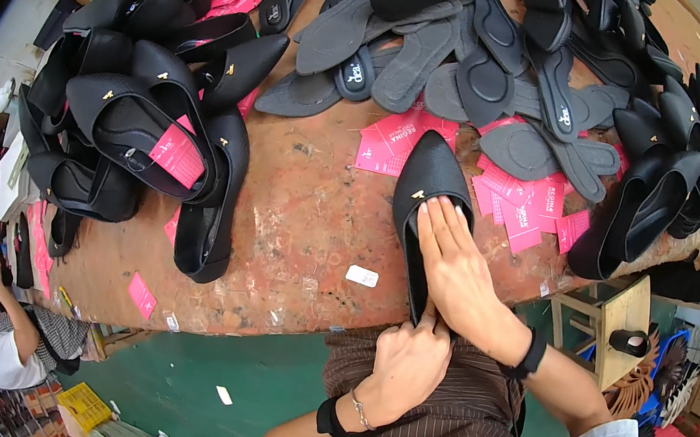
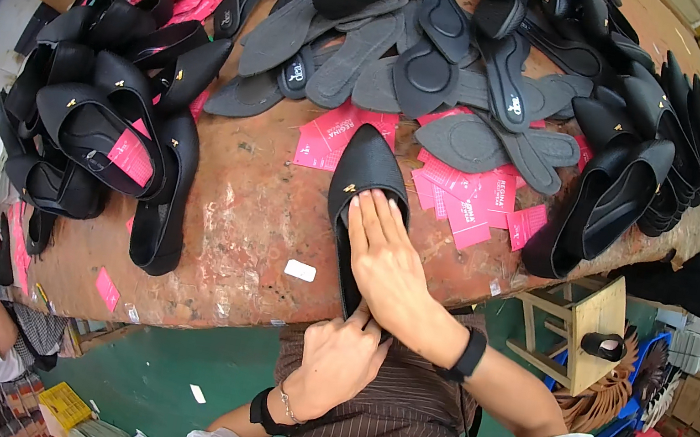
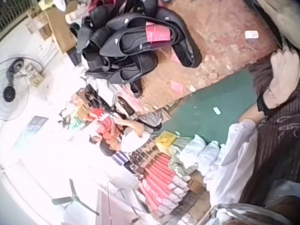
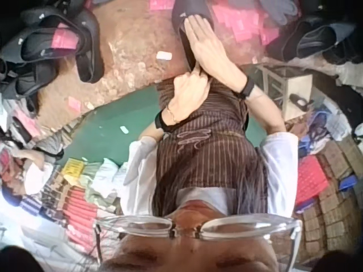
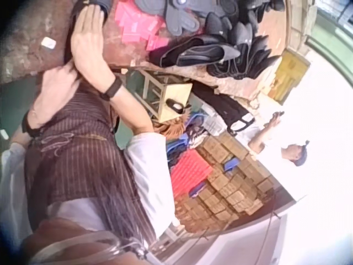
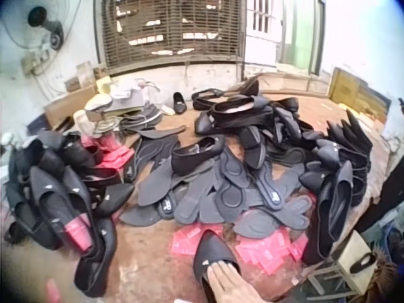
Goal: The person inserts black insoles into black flat shoes on a wooden table. They pick up a shoe, place an insole inside, and press it down to fit, repeating this process for multiple pairs. The workspace is cluttered with loose insoles and pink packaging papers.
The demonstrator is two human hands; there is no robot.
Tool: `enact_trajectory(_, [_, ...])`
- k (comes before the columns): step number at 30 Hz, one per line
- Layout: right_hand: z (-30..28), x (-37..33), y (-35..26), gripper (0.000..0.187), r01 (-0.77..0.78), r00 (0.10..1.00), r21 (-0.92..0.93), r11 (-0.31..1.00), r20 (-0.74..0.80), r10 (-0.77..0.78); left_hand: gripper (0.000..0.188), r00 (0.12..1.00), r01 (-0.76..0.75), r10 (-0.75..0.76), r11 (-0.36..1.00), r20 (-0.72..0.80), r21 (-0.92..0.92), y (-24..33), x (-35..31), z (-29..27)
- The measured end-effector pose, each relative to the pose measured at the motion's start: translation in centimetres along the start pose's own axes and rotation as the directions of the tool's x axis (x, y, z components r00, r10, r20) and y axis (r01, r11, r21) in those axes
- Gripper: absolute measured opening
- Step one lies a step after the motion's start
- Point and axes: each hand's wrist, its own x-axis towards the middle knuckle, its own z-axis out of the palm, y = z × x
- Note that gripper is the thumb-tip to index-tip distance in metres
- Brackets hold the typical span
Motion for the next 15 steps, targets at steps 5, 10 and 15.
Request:
enact_trajectory(5, [1.8, 2.4, 1.4, 0.038, -0.200, 0.894, 0.038, 0.979, 0.416, 0.166, 0.031, 0.998, -0.025, 0.023, 0.999, -0.064, -0.037, 0.0, 0.6, -1.0])
enact_trajectory(10, [-3.2, -1.9, -0.5, 0.065, -0.089, 0.886, 0.375, 0.923, 0.453, -0.099, 0.024, 1.000, -0.013, 0.014, 0.997, 0.013, -0.074, -0.5, 0.2, -0.6])
enact_trajectory(15, [0.6, 2.3, 0.7, 0.057, -0.134, 0.873, 0.044, 0.990, 0.478, 0.097, 0.023, 1.000, -0.017, 0.016, 0.995, -0.010, -0.098, -0.4, 0.9, -0.8])
